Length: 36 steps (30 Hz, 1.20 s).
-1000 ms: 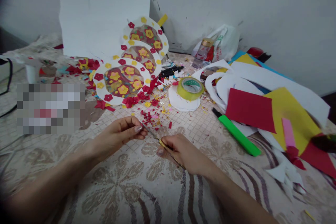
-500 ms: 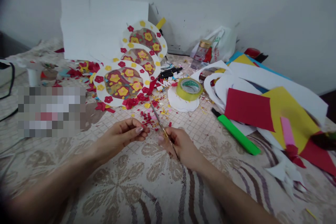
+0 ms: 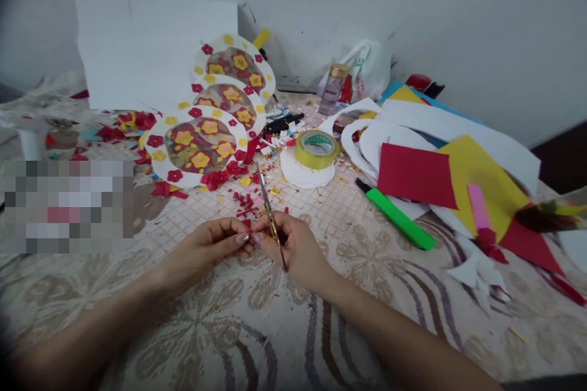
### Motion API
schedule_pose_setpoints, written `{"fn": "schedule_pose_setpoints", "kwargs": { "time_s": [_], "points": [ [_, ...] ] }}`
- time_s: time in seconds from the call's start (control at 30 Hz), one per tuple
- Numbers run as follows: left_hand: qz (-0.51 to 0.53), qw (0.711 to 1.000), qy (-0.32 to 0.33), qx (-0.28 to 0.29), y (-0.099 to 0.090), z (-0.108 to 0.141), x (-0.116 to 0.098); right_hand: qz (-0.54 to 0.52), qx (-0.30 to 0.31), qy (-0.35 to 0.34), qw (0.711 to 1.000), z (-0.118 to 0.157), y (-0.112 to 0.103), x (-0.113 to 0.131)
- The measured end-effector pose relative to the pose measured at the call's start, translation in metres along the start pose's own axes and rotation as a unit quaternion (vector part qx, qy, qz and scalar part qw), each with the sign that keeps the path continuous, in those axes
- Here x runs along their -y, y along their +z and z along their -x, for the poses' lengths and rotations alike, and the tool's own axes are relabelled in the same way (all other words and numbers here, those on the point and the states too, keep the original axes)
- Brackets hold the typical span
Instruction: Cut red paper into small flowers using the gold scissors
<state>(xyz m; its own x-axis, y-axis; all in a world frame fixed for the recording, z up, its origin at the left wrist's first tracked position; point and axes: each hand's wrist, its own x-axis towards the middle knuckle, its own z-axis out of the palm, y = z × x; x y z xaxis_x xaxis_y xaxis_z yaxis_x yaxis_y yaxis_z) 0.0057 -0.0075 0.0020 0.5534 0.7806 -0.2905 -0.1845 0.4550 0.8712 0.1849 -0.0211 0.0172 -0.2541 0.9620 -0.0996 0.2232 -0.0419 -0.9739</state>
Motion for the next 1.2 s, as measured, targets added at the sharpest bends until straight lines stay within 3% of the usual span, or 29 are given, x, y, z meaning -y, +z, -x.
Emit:
{"fn": "schedule_pose_setpoints", "kwargs": {
  "time_s": [0.37,0.53,0.73,0.9,1.2],
  "points": [
    [-0.088,0.995,0.046,0.013,0.0026,0.0004,-0.0008,-0.027,0.02,-0.004,0.999,-0.0006,0.0015,-0.0011],
    [-0.13,0.99,0.055,-0.02,0.0031,0.0,0.0003,-0.036,0.03,0.006,0.999,-0.001,0.0014,-0.0022],
    [-0.054,0.998,0.032,0.005,0.0009,-0.0003,0.0005,-0.019,0.027,0.032,0.999,-0.0022,-0.0022,-0.0059],
    [-0.059,0.998,0.039,-0.002,0.0006,-0.0003,0.0006,-0.018,0.038,0.028,0.999,-0.0018,-0.0016,-0.0054],
    [-0.207,0.972,0.102,-0.034,0.001,-0.0004,-0.0005,-0.01,0.037,0.016,0.999,-0.0018,-0.0008,-0.0046]
  ]
}}
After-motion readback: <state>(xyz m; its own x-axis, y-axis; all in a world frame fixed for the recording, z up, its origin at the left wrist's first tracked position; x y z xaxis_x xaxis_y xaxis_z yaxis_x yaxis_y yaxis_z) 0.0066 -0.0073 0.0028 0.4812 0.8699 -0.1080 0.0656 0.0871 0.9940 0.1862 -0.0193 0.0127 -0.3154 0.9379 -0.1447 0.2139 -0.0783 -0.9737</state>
